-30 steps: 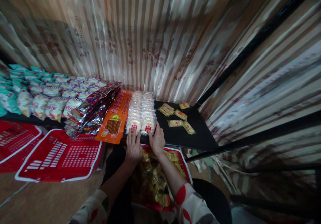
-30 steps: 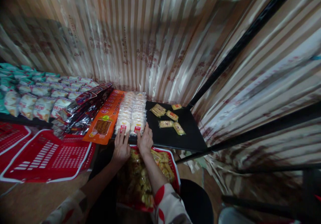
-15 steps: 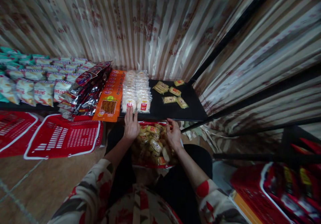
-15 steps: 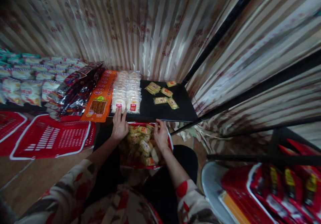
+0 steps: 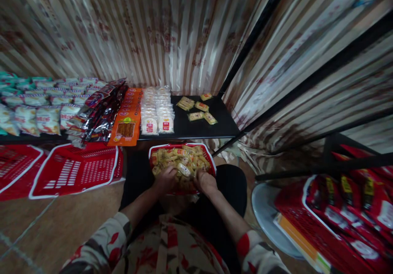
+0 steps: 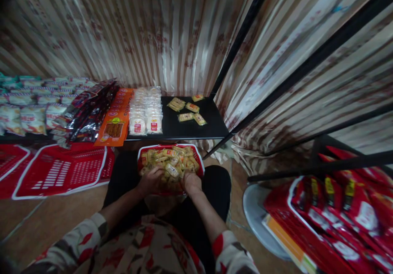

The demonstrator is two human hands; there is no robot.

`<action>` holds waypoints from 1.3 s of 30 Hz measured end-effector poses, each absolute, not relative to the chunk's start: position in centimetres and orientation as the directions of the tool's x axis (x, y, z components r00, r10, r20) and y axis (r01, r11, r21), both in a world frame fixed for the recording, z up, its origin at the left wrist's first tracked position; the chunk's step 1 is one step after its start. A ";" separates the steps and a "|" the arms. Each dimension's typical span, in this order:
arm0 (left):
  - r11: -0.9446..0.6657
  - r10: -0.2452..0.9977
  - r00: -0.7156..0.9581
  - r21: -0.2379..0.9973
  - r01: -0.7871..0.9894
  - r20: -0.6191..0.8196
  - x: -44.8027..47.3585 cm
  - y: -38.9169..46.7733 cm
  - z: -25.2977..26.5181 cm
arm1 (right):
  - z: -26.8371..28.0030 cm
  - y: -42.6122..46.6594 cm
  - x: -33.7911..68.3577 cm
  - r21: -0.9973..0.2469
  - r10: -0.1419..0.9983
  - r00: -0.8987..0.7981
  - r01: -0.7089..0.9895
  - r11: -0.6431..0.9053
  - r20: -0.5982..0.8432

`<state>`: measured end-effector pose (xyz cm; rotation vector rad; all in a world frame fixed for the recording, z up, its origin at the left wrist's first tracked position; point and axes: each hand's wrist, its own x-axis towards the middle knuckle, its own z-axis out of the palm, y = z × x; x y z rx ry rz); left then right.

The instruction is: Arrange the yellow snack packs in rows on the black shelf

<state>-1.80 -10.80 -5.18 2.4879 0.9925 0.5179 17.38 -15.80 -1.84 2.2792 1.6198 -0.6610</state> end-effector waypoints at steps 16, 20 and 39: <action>-0.091 0.874 0.463 0.889 0.448 -0.144 -1.3 -10.4 -6.0 | 2.9 -14.4 20.0 -0.331 0.906 0.153 0.896 -0.296 -0.395; 0.323 0.817 0.461 0.937 0.134 -0.347 -1.3 -10.3 -5.9 | 2.4 -13.5 18.8 -0.611 0.944 -0.021 0.767 -0.195 -0.328; 0.474 0.874 0.261 0.841 -0.263 -0.411 -1.5 -8.2 -4.7 | 1.4 -10.4 14.3 -0.920 0.963 0.072 0.283 -0.271 -0.261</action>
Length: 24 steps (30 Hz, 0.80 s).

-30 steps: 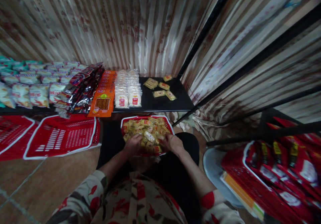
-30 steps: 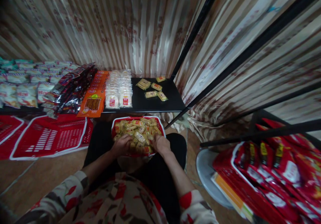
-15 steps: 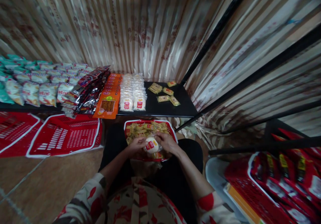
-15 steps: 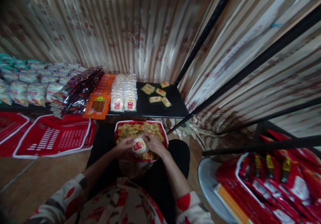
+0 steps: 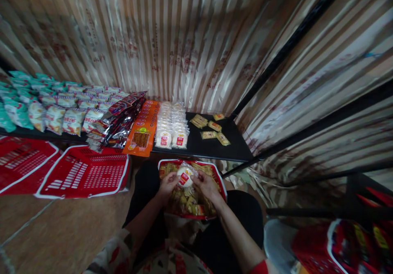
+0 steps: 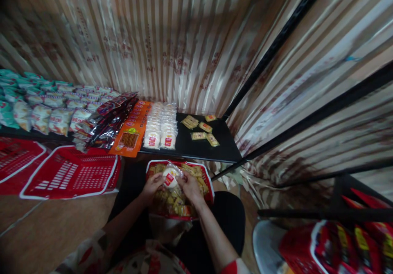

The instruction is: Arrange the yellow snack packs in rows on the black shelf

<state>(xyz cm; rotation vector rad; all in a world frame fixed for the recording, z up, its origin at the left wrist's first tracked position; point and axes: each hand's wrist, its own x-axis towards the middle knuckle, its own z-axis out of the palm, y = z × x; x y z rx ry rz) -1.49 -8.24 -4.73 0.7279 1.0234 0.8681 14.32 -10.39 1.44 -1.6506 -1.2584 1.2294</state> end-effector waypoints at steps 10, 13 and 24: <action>-0.087 0.989 -0.085 0.939 0.334 0.121 -3.2 -5.6 -1.8 | 2.3 -4.9 12.5 -0.849 0.995 0.004 0.521 -0.084 -0.096; -0.206 0.947 -0.108 0.830 0.519 0.303 -3.8 -4.9 0.2 | 2.9 -2.5 11.4 -0.841 0.998 -0.032 0.540 -0.024 -0.049; -0.430 0.841 0.133 0.500 0.752 0.524 -5.4 -1.4 -0.7 | 5.3 3.7 7.9 -0.617 0.997 -0.073 0.785 0.065 0.012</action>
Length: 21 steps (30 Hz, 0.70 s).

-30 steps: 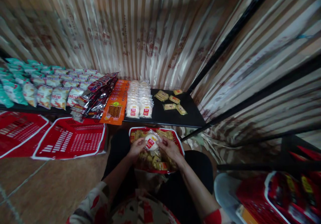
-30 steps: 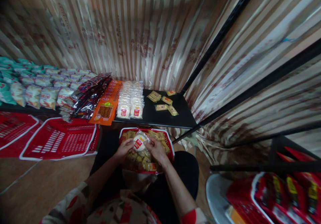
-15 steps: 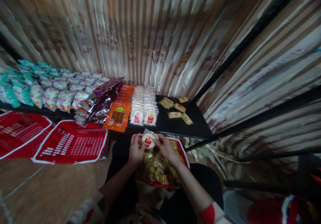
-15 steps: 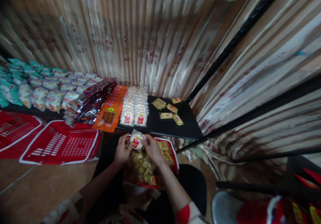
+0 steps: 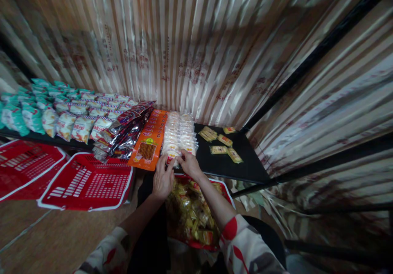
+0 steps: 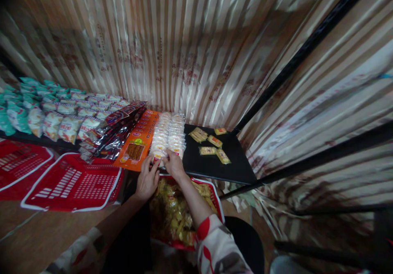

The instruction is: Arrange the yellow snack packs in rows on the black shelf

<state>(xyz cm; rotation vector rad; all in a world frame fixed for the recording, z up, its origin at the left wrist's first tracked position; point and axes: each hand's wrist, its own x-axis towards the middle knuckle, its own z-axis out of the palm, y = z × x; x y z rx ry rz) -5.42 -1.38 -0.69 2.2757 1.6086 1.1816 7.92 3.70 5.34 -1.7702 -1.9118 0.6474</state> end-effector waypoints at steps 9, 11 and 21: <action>-0.347 0.890 0.058 0.588 0.730 0.452 -4.5 -0.8 -1.0 | 4.7 4.6 6.9 -0.613 0.994 -0.049 0.784 0.098 0.096; -0.344 0.892 0.054 0.597 0.724 0.449 -4.5 -0.7 -1.0 | 4.3 4.0 6.9 -0.634 0.986 -0.051 0.760 0.143 0.161; -0.332 0.894 0.037 0.607 0.722 0.446 -4.1 -0.5 -1.4 | 0.7 1.5 10.7 -0.438 0.852 0.055 0.874 0.212 0.521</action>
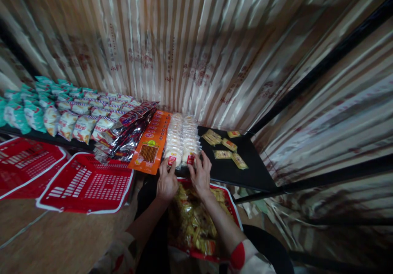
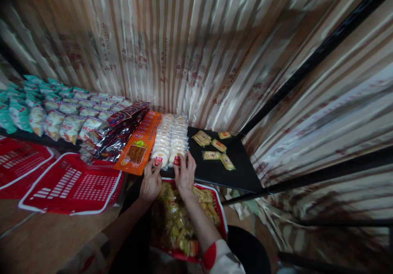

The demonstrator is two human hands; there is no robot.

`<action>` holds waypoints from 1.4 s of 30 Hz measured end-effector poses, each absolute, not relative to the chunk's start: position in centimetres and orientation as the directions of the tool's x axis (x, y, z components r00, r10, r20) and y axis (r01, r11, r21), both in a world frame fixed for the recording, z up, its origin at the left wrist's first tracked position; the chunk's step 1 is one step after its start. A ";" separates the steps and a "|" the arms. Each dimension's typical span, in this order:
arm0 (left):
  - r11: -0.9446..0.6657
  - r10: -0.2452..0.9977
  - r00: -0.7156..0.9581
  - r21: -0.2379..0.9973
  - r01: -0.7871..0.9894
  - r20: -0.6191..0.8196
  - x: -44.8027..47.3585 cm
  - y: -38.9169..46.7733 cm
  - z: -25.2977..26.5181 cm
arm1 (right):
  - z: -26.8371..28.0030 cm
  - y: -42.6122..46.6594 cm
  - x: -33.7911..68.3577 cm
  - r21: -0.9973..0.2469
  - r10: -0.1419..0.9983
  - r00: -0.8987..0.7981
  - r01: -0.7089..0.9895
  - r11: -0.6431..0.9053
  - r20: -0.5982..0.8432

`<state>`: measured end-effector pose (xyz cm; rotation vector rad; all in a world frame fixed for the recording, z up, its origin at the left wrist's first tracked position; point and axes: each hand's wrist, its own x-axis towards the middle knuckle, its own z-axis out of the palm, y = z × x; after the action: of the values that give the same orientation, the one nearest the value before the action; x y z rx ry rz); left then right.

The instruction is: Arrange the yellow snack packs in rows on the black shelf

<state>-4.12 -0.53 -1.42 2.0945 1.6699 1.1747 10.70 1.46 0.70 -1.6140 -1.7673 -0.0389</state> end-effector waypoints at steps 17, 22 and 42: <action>-0.276 0.919 0.034 0.581 0.766 0.392 -3.7 0.1 -1.0 | -1.8 3.5 11.8 -0.474 0.883 0.150 0.876 0.089 0.444; -0.271 0.922 0.044 0.559 0.784 0.385 -3.7 0.2 -0.9 | -1.4 3.8 11.5 -0.429 0.895 0.150 0.902 0.049 0.420; -0.317 0.912 0.082 0.564 0.763 0.401 -5.1 -0.3 -0.9 | -2.1 0.5 13.8 -0.648 0.893 0.106 0.726 0.231 0.437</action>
<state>-5.11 -0.27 -0.87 2.1472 1.6955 1.0558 13.77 0.50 -2.11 -1.5330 -1.6554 0.2477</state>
